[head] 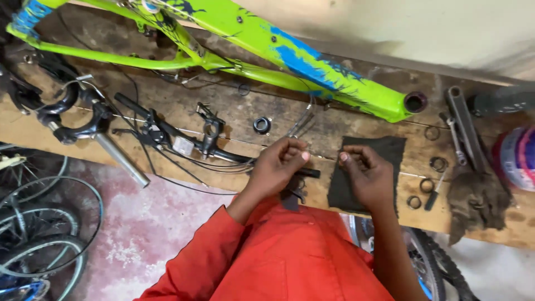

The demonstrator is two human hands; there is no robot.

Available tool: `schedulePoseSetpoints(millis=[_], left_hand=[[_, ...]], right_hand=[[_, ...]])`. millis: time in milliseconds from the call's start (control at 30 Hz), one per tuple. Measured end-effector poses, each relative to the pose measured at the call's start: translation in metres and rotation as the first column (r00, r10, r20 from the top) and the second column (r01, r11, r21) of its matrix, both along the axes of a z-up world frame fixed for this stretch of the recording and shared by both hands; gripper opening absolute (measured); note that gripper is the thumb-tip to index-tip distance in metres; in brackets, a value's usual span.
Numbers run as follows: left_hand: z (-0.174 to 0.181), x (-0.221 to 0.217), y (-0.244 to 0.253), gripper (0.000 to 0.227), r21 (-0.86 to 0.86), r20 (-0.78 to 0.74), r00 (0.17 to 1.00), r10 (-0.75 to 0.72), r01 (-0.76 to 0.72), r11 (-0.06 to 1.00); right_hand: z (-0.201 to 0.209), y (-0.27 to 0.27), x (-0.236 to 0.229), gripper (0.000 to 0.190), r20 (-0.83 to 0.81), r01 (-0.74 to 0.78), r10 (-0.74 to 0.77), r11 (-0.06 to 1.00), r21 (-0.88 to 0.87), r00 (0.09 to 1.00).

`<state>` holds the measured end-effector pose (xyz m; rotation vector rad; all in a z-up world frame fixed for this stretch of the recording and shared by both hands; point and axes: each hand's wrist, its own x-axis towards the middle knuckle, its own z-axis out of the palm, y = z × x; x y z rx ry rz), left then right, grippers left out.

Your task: Assembling bicycle headset components by placing ball bearings into the headset cup on the frame.

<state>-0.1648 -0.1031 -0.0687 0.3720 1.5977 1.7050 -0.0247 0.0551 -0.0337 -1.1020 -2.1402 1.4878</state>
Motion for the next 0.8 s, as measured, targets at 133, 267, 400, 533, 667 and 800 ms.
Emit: schedulePoseSetpoints(millis=[133,267,400,533,667,800], left_hand=[[0.036,0.019,0.033,0.026,0.012,-0.048,0.996,0.071,-0.07,0.997],[0.049,0.039,0.05,0.029,0.029,-0.096,0.992,0.079,-0.077,0.997],[0.018,0.045,0.05,0.025,0.035,-0.251,0.938,0.241,-0.24,0.97],[0.035,0.023,0.026,0.02,-0.034,-0.34,0.878,0.337,-0.37,0.928],[0.032,-0.012,0.01,0.02,-0.156,-0.306,0.843,0.442,-0.502,0.851],[0.035,-0.048,0.009,0.032,-0.057,-0.217,0.855,0.47,-0.492,0.869]], right_hand=[[0.008,0.023,0.012,0.016,-0.038,-0.015,0.014,0.999,-0.041,0.999],[0.009,0.048,0.015,0.017,0.0,-0.094,0.094,0.994,0.063,0.996],[0.001,0.061,0.017,0.019,0.104,-0.26,0.246,0.952,0.159,0.964],[0.01,0.042,0.006,0.02,0.123,-0.256,0.248,0.965,0.06,0.961],[-0.008,0.028,-0.012,0.017,0.118,-0.239,0.232,0.97,0.047,0.965],[-0.01,0.019,-0.041,0.023,0.05,-0.13,0.126,0.989,0.069,0.991]])
